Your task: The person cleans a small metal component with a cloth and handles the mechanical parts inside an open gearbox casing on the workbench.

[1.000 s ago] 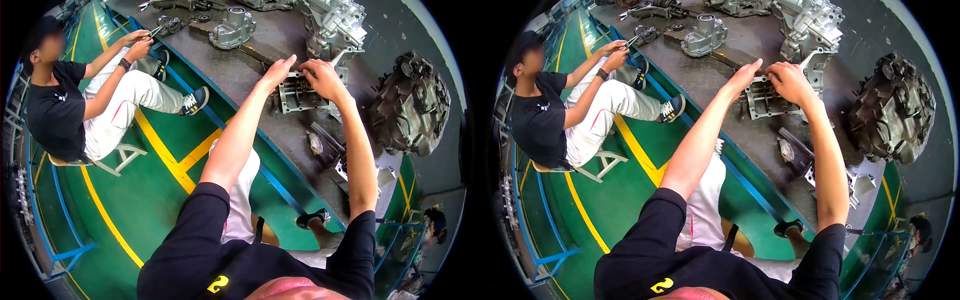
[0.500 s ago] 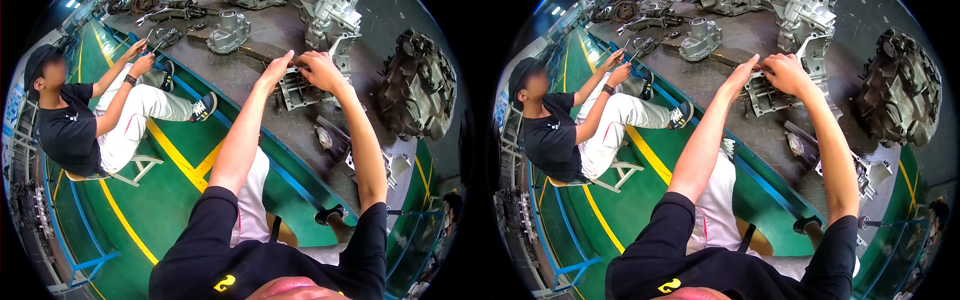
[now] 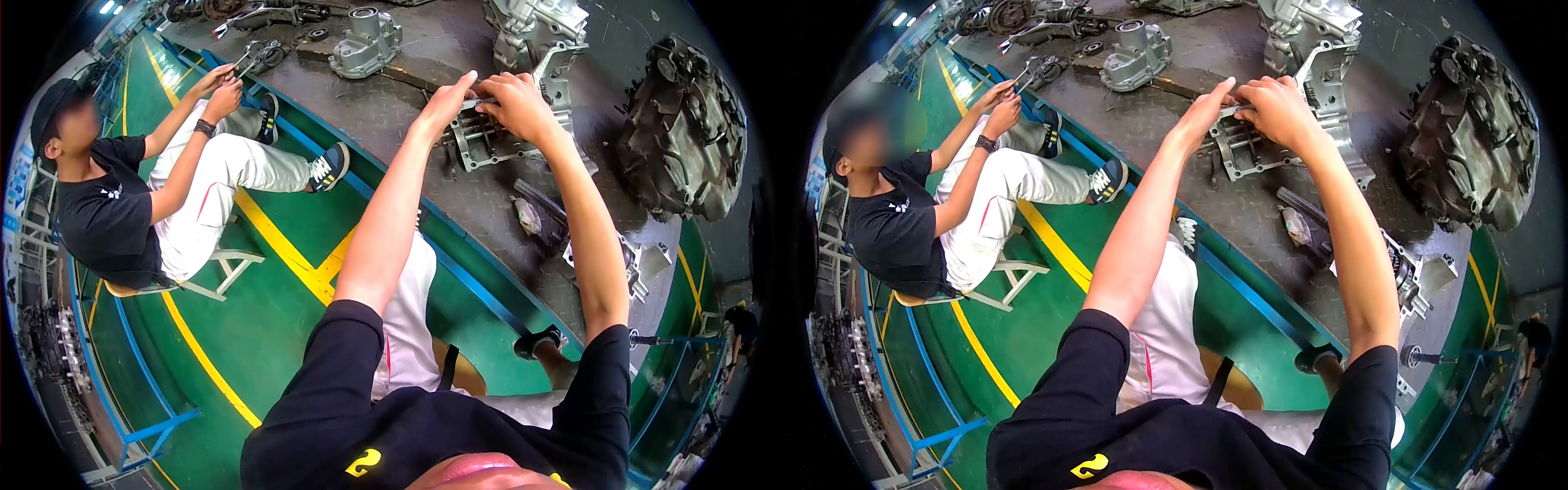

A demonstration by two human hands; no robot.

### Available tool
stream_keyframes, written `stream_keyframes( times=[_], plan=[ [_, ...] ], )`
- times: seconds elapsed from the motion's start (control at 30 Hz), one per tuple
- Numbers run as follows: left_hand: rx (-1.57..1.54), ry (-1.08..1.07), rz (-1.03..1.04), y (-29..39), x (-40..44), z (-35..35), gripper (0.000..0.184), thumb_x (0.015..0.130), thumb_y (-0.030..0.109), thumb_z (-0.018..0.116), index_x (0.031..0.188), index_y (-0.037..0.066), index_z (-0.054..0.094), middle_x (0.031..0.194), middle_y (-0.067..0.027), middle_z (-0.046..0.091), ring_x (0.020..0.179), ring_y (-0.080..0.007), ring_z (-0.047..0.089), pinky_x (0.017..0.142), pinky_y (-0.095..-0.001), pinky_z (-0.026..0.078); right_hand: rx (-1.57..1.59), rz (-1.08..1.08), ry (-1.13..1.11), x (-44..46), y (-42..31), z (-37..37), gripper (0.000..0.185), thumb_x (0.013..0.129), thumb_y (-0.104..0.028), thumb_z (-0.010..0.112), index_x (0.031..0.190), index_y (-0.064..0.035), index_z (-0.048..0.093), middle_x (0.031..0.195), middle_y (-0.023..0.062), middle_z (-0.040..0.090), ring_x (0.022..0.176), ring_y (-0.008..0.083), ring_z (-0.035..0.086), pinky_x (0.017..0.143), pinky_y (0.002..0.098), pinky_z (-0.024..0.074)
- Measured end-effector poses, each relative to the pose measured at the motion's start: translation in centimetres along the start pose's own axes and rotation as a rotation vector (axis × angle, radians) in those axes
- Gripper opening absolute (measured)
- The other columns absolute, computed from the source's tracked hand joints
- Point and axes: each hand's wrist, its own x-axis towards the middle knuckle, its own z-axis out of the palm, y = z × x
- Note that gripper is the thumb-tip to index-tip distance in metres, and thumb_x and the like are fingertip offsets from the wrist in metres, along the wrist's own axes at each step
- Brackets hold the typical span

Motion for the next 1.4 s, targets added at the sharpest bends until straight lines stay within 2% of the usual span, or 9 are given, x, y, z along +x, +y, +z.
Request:
stream_keyframes(
  times=[0.4,0.6,0.83,0.9,1.0,1.03,1.1,1.27,1.4],
  plan=[
    [-0.055,0.069,0.152,-2.9,2.9,-0.2,0.066,0.095,0.061,0.049,0.109,-0.001,0.065,0.108,-0.0106,0.065,0.102,-0.0187,0.057,0.096,-0.0309,0.04,-0.017,0.038,-0.037,0.1,0.1,0.1,0.022,0.087,-0.022,0.068,0.104,-0.0072,0.067,0.1,0.0073,0.068,0.104,0.0272,0.06,0.094,0.0412,0.0401],
    [-0.089,0.005,-0.121,-0.2,0.6,-0.6,0.076,0.092,0.069,0.046,0.113,-0.002,0.064,0.107,-0.0106,0.064,0.101,-0.0196,0.058,0.095,-0.0327,0.042,-0.014,0.036,-0.023,0.3,0.3,0.5,0.02,0.087,-0.023,0.068,0.1,-0.0073,0.067,0.095,0.0075,0.068,0.1,0.0283,0.061,0.09,0.0416,0.0405],
    [-0.065,-0.035,0.125,-2.8,3.3,0.1,0.078,0.096,0.069,0.039,0.121,-0.001,0.062,0.112,-0.013,0.066,0.107,-0.0218,0.059,0.101,-0.0374,0.04,-0.023,-0.057,0.09,-0.2,1.3,1.4,0.017,0.083,-0.017,0.069,0.098,-0.0085,0.066,0.093,0.0099,0.066,0.098,0.0315,0.061,0.088,0.0445,0.0425],
    [-0.134,-0.006,0.158,-4.3,4.5,0.5,0.075,0.095,0.066,0.048,0.122,-0.001,0.066,0.107,-0.0121,0.068,0.101,-0.0195,0.06,0.094,-0.0362,0.047,0.012,0.027,0.046,-0.1,-0.1,0.5,0.02,0.083,-0.013,0.069,0.101,-0.0063,0.065,0.097,0.0128,0.065,0.098,0.0339,0.059,0.088,0.0457,0.0427],
    [-0.122,0.188,0.249,-5.0,5.4,0.9,0.096,0.089,0.083,0.03,0.108,-0.004,0.069,0.112,-0.0135,0.066,0.106,-0.0226,0.058,0.098,-0.0381,0.042,0.046,-0.027,0.192,-0.5,2.6,3.3,0.025,0.08,-0.01,0.07,0.103,-0.0042,0.064,0.099,0.0137,0.064,0.095,0.0353,0.058,0.089,0.0455,0.0421],
    [-0.091,0.082,0.167,-5.2,5.4,0.1,0.102,0.087,0.086,0.026,0.101,-0.006,0.069,0.108,-0.0134,0.066,0.106,-0.0241,0.057,0.099,-0.0385,0.04,0.052,0.027,0.071,-0.3,3.6,3.5,0.021,0.079,-0.009,0.071,0.098,-0.0037,0.063,0.096,0.014,0.064,0.095,0.0345,0.057,0.089,0.0446,0.0409],
    [-0.084,0.134,0.072,-3.5,3.6,0.7,0.093,0.087,0.086,0.025,0.074,0.002,0.064,0.079,-0.0055,0.058,0.083,-0.0165,0.053,0.08,-0.032,0.041,0.087,0.145,0.033,-0.1,1.3,1.8,0.017,0.079,-0.007,0.071,0.092,-0.0034,0.061,0.093,0.0134,0.062,0.095,0.0345,0.055,0.089,0.0437,0.0401],
    [-0.136,-0.062,-0.002,-1.6,1.3,-0.1,0.089,0.088,0.085,0.025,0.071,0.005,0.059,0.07,-0.0011,0.052,0.07,-0.0142,0.049,0.069,-0.0298,0.041,0.07,0.135,0.074,0.0,-0.4,1.0,0.016,0.077,-0.004,0.07,0.089,-0.003,0.06,0.09,0.0119,0.062,0.094,0.0345,0.054,0.088,0.0432,0.04],
    [-0.149,0.109,0.106,-2.5,2.2,0.5,0.089,0.088,0.086,0.024,0.071,0.006,0.059,0.07,-0.0015,0.053,0.071,-0.0146,0.05,0.069,-0.0302,0.041,0.088,0.113,0.132,-0.1,-0.9,1.1,0.015,0.077,-0.005,0.071,0.088,-0.0029,0.06,0.089,0.0118,0.062,0.092,0.0335,0.054,0.087,0.0422,0.0395]
  ],
)
